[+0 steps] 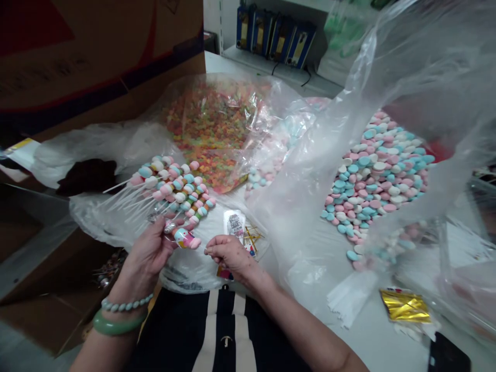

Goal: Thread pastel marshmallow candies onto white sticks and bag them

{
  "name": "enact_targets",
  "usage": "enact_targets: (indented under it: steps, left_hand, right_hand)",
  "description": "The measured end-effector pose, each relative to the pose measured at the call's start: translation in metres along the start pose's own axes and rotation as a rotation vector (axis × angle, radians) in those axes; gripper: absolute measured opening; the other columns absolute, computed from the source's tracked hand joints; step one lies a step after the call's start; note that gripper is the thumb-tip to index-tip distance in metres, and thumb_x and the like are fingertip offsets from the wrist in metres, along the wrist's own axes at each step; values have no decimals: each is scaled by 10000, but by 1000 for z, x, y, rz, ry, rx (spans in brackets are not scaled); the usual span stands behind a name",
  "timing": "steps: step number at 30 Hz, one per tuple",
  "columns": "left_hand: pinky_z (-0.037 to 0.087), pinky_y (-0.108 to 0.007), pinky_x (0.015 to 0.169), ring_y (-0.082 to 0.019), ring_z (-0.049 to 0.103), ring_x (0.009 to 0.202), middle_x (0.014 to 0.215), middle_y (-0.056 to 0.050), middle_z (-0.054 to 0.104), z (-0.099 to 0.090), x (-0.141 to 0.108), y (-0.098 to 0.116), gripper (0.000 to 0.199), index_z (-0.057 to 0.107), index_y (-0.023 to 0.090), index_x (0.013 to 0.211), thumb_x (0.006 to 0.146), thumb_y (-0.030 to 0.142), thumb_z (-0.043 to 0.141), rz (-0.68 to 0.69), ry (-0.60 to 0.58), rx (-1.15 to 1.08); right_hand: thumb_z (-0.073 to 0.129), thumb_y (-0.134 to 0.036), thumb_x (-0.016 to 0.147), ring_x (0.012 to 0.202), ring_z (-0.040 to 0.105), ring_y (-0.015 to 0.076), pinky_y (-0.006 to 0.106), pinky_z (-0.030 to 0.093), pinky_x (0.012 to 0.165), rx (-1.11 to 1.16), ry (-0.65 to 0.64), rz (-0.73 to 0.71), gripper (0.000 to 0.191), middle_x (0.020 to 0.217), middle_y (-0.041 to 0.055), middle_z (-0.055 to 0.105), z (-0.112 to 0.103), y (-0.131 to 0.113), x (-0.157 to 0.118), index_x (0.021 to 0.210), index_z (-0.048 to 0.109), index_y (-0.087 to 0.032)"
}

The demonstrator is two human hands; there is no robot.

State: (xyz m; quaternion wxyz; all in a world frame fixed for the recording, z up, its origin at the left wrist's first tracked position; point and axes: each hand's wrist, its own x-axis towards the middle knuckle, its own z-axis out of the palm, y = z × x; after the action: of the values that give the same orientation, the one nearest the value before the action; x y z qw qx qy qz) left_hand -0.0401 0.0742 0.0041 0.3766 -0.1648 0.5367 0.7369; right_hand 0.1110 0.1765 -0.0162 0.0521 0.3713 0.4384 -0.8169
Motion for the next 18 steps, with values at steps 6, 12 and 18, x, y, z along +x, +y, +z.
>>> enact_targets:
  steps: [6,12,18]
  left_hand:
    - [594,-300,576,-196,701,666,697,-64,672,8,-5,-3,199,619,153,861,954,265,483,21,35,44]
    - [616,-362,611,-228,709,729,816,-103,703,7,-7,-9,174,645,133,926,936,254,519,-66,-96,-23]
    - [606,-326,581,-197,684,657,786,-85,679,2,-5,-10,87,659,107,915,860,155,610,-17,-176,-9]
  right_hand:
    - [677,-274,615,378,297,40,206,155,399,-63,28,-37,126,446,-84,461,7,0,0,663,616,-174]
    - [686,-256,619,384,270,34,201,125,395,51,8,-21,142,456,-88,448,2,4,0,696,613,-162]
    - [711,-268,679,369,184,19,188,111,393,181,-272,134,182,476,-112,414,-3,5,-1,768,588,-169]
